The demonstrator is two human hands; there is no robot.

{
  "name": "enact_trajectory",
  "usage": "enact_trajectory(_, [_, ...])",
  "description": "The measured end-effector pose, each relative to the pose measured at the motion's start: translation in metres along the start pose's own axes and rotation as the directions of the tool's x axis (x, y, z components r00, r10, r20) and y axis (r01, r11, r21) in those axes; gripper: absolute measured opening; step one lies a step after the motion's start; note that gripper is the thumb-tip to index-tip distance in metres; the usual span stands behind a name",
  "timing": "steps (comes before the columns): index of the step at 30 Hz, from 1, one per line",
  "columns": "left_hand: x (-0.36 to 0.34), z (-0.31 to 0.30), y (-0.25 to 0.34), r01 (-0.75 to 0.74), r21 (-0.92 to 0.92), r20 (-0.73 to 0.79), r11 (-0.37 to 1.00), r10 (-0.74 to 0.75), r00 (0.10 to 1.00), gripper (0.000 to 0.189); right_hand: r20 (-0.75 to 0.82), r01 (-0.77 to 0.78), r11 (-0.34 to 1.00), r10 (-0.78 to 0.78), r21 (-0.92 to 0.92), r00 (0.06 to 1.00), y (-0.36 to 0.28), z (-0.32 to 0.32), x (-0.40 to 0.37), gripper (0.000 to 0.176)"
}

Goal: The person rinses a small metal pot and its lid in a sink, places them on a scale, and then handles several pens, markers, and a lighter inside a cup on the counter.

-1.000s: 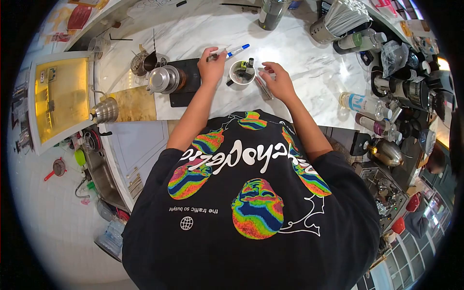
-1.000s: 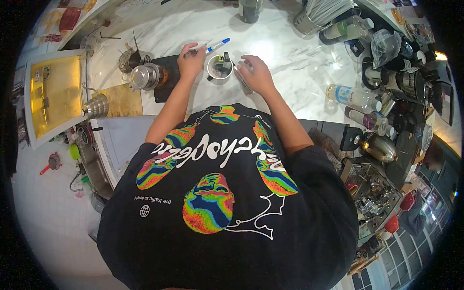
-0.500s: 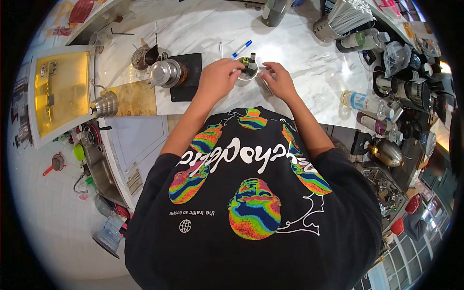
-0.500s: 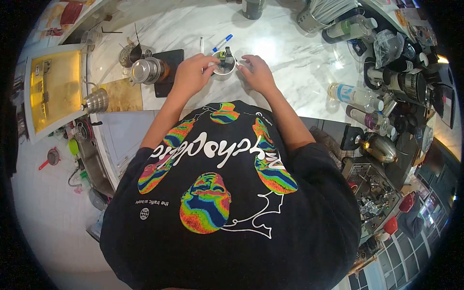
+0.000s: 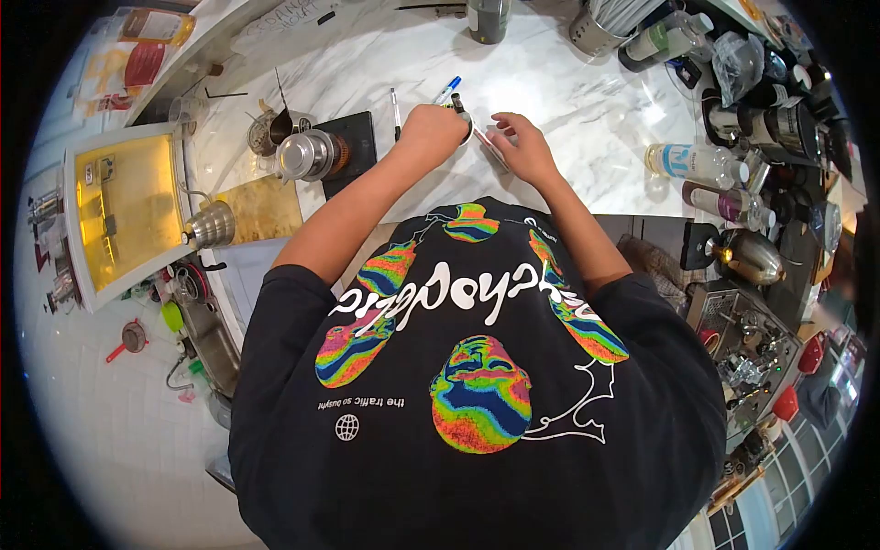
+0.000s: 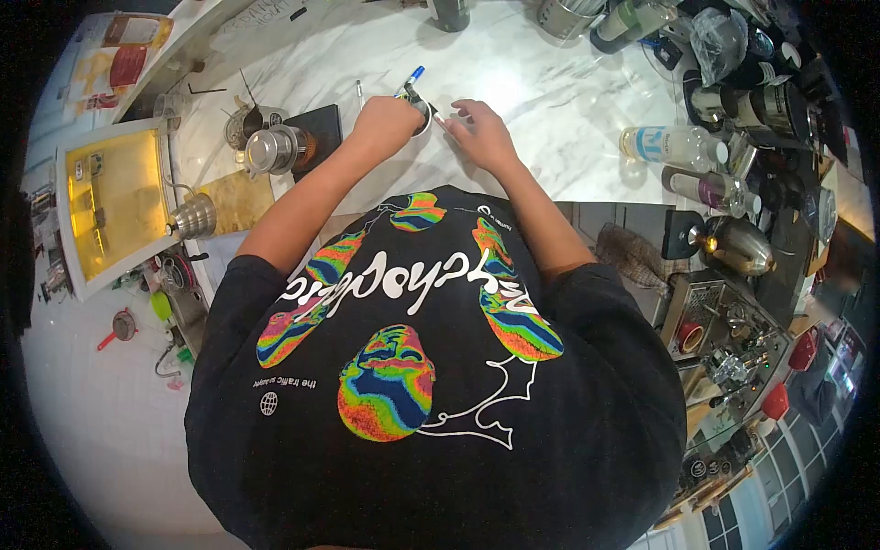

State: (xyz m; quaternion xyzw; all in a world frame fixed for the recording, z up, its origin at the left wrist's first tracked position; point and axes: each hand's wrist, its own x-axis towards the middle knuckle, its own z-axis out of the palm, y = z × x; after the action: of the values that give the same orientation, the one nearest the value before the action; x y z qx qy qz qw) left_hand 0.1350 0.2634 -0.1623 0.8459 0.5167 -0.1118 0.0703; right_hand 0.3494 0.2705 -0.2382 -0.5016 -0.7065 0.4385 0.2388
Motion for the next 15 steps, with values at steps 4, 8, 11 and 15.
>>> enact_trajectory(4, [0.002,0.002,-0.003,-0.045,0.030,-0.029,0.999,0.046,0.999,0.008,-0.023,-0.014,0.999,0.014,0.034,1.000,0.001,0.001,-0.003,0.040])
enact_trajectory(8, [-0.004,-0.003,-0.006,-0.054,0.005,-0.033,0.999,0.054,0.998,0.006,-0.050,-0.029,0.998,0.031,0.055,0.998,-0.004,-0.001,-0.007,0.040])
enact_trajectory(11, [-0.018,-0.021,-0.006,0.026,-0.106,-0.104,0.994,-0.037,0.994,0.008,-0.064,-0.039,0.998,0.043,0.057,0.997,-0.005,-0.002,-0.008,0.040])
enact_trajectory(15, [-0.051,-0.056,-0.011,0.075,-0.504,-0.291,0.861,-0.250,0.923,0.012,-0.085,-0.040,0.998,0.044,0.048,0.995,-0.001,-0.004,-0.010,0.041])
